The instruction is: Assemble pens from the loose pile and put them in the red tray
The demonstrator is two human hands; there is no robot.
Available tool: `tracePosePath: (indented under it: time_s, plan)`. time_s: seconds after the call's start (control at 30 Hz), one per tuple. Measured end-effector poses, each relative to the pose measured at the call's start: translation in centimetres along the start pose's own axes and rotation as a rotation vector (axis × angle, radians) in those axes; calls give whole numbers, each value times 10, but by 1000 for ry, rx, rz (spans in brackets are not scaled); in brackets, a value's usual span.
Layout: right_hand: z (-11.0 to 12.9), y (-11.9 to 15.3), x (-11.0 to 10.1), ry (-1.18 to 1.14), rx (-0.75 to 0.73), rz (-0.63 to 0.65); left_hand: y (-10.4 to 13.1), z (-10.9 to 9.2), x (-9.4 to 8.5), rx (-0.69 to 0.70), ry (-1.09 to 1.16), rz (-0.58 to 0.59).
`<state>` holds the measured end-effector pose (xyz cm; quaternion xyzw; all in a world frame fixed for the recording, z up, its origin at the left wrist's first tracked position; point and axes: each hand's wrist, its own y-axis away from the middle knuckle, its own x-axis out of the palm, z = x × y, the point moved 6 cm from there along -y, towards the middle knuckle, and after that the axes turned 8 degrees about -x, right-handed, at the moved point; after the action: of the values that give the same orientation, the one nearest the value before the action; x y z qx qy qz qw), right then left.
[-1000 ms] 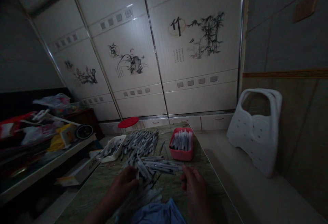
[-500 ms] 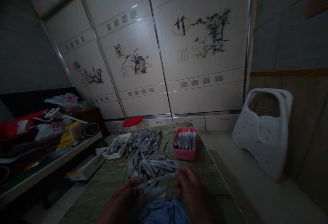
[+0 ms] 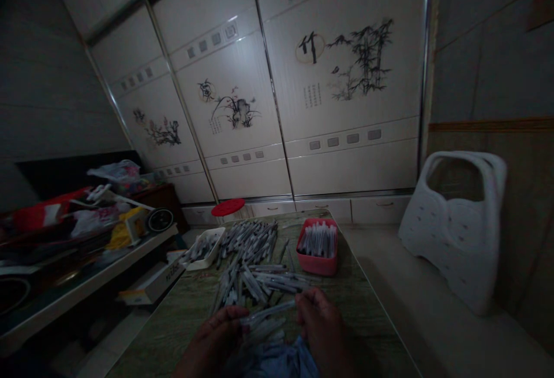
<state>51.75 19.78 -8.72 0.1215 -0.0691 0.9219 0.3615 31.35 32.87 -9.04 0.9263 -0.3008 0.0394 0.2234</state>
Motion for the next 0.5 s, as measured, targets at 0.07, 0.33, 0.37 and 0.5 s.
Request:
tracePosePath:
  time_s: [0.07,0.33,0.37,0.5]
  plan:
    - [-1,1,3,1,0,12,-3,3,-1,8,-1,13]
    - [-12,7,22,17,64,168,-4,-5,-9,131,58,-37]
    - [-14,9,26,31,72,202,-3,-8,-9,141,79,-51]
    - [-22,19,45,70,56,315,2,-16,-5,139,146,-101]
